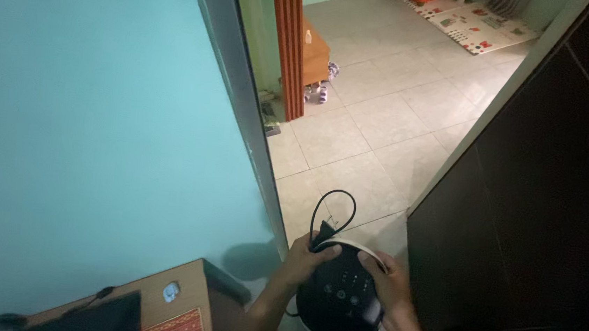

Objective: The person unplugs a tower fan, carries it outside, and uses a screwdriver to remove a screw from the fan's grille. They then attempt to detach the front grille by hand.

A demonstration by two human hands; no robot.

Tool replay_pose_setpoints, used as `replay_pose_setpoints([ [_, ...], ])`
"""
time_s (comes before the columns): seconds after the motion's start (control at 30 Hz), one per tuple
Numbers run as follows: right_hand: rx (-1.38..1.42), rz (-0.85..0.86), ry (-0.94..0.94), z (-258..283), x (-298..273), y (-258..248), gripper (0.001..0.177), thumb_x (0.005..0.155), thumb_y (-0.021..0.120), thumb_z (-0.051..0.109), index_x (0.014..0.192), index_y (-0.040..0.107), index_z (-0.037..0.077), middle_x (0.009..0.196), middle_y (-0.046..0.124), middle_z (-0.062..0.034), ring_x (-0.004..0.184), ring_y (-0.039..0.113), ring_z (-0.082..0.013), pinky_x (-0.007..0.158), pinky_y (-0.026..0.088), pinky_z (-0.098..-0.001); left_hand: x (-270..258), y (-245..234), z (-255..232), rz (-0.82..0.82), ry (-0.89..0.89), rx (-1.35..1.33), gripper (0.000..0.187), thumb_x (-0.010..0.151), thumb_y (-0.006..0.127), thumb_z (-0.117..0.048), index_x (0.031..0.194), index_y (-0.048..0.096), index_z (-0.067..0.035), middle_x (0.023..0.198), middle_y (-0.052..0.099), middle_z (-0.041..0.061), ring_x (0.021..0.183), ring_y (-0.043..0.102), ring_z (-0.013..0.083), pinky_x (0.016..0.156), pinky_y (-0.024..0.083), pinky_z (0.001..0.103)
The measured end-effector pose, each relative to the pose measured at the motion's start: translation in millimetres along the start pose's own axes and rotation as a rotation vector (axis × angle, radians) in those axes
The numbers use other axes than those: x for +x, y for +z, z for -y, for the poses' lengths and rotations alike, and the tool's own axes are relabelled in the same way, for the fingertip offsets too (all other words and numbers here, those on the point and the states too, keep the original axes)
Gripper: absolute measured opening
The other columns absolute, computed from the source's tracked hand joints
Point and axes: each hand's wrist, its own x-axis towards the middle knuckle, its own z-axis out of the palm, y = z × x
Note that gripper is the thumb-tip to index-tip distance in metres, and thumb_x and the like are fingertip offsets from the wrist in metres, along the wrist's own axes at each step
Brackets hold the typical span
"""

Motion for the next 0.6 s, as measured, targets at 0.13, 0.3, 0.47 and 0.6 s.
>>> replay_pose_setpoints([
  [0.13, 0.091, -0.060, 0.031, 11, 9, -13, 0.042, 0.090, 0.070, 0.029, 0.124, 0.065, 0.004, 0.093, 0.075, -0.0169, 0.073, 0.072, -0.0226, 0.061, 0.057, -0.0346, 19, 18, -3, -0.014, -0.035, 0.027, 0.033, 0.083, 0.082, -0.023, 0.104, 0.066, -0.002, 0.084, 0.073, 0.008, 0.072, 0.072, 0.0162, 0.066, 0.059, 0.028],
  [0.3, 0.164, -0.030, -0.071, 27, 25, -30, 0.039, 0.090, 0.070, 0.027, 0.119, 0.070, 0.002, 0.087, 0.075, -0.0181, 0.071, 0.071, -0.0246, 0.058, 0.054, -0.0348, 50, 32, -14, 0.055, 0.039, -0.008, 0.031, 0.083, 0.083, -0.022, 0.101, 0.068, -0.001, 0.085, 0.072, 0.006, 0.074, 0.070, 0.0151, 0.067, 0.057, 0.027],
  [0.47, 0.098, -0.103, -0.027, 48, 48, -38, 0.038, 0.091, 0.071, 0.029, 0.117, 0.070, 0.002, 0.089, 0.075, -0.0166, 0.074, 0.073, -0.0245, 0.064, 0.058, -0.0362, 79, 42, -28, 0.069, -0.021, 0.012, 0.028, 0.083, 0.080, -0.022, 0.100, 0.067, -0.005, 0.084, 0.073, 0.006, 0.075, 0.072, 0.0148, 0.068, 0.059, 0.028],
  [0.6, 0.215, -0.032, -0.147, 62, 68, -38, 0.043, 0.086, 0.075, 0.029, 0.115, 0.073, -0.003, 0.090, 0.077, -0.0175, 0.075, 0.073, -0.0232, 0.065, 0.058, -0.0352, 107, 44, -40, 0.149, 0.017, -0.094, 0.026, 0.083, 0.082, -0.022, 0.098, 0.071, -0.003, 0.086, 0.074, 0.007, 0.075, 0.072, 0.0137, 0.069, 0.059, 0.027],
])
